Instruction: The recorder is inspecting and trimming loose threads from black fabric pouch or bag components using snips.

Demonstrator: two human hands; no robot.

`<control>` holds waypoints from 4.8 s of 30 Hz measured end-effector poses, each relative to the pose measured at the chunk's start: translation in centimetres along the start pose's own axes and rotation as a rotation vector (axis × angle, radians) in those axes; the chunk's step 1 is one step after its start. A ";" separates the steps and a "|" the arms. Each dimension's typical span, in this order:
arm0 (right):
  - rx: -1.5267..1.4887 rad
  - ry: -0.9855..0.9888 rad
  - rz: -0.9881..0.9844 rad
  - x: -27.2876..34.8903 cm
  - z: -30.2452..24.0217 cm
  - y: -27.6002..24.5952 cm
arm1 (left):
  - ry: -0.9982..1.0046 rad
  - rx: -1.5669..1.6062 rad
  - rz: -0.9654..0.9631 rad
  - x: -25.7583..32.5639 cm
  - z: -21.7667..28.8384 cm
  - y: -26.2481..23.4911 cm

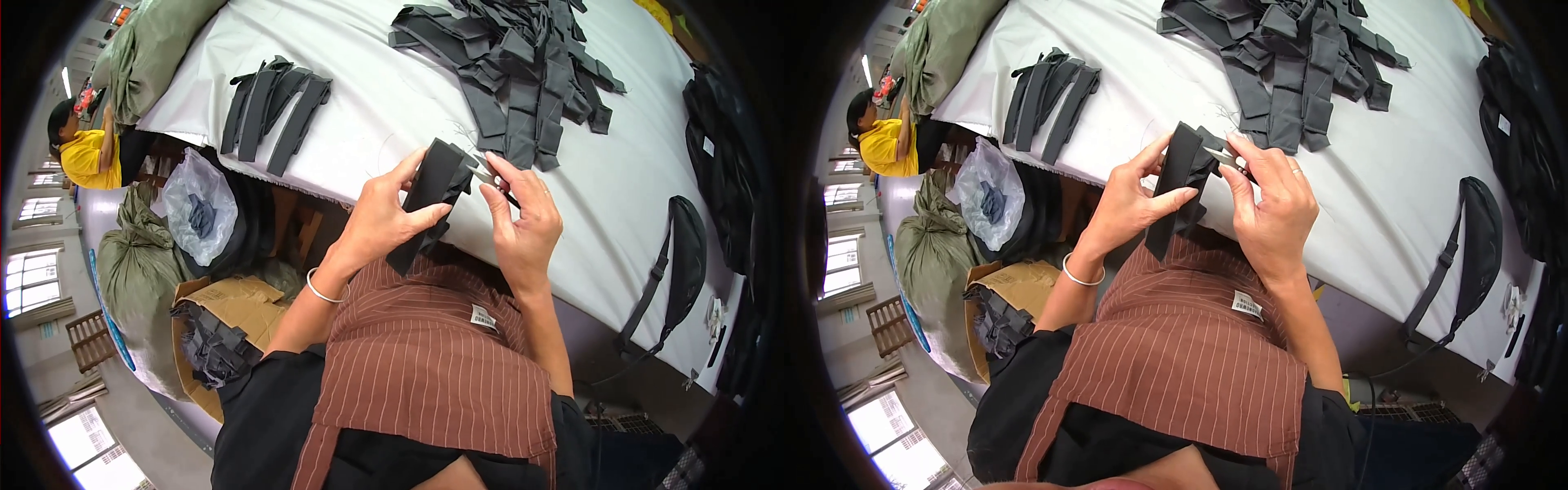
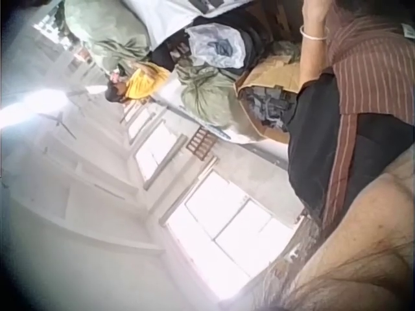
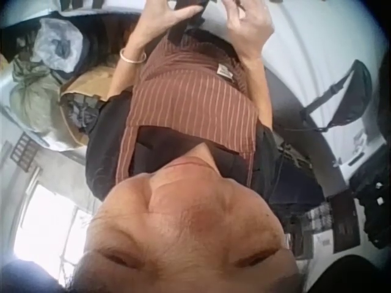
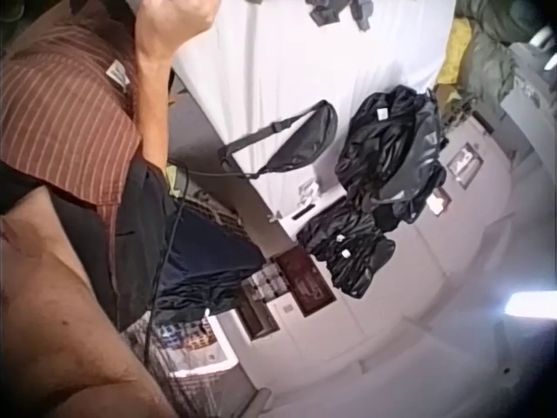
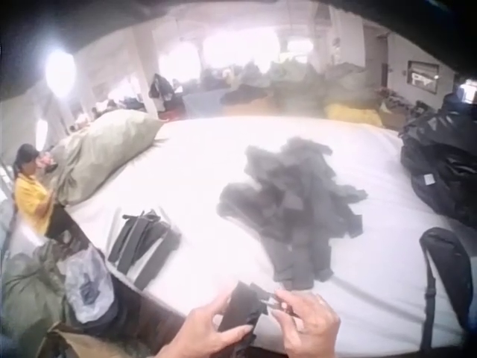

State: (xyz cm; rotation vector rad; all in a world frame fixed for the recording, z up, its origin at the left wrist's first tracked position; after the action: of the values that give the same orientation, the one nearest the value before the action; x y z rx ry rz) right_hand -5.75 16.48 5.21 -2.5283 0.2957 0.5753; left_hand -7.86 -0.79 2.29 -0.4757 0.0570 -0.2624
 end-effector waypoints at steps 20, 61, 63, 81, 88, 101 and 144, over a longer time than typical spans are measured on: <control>-0.375 0.409 -0.042 2.1 4.2 -2.0 | -0.217 -0.882 0.564 -8.7 -11.2 -25.3; 0.290 0.310 0.117 -3.8 14.5 -1.5 | 0.044 0.547 -0.248 -8.6 -0.5 8.7; 0.311 0.346 0.089 -4.2 14.5 -1.8 | -0.112 0.755 -0.196 -8.9 -1.5 9.3; -0.224 0.428 0.050 4.3 10.3 -7.3 | -0.104 0.799 -0.453 -8.4 -0.8 11.2; 0.250 0.060 -0.009 -2.2 6.2 -8.5 | 0.143 -0.183 -0.436 -6.3 1.6 8.9; 0.604 -0.400 -0.230 -3.3 4.8 -4.7 | 0.302 -0.326 -0.445 -5.1 1.7 8.7; 0.288 0.137 0.246 5.6 6.0 -6.0 | -0.361 1.263 -0.653 1.0 -1.3 12.4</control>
State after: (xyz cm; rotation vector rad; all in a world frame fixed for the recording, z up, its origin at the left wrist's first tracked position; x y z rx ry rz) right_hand -0.94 24.18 0.74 -2.2690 0.6957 0.4165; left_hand -4.17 8.99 -4.60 0.7478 -0.6021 -0.7694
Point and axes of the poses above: each hand's wrist, its own x-axis away from the middle knuckle, its own y-axis out of the palm, z = x × y, the point moved 7 cm from there along -x, towards the middle knuckle, and after that the axes turned 4 degrees about -x, right-handed, at the moved point
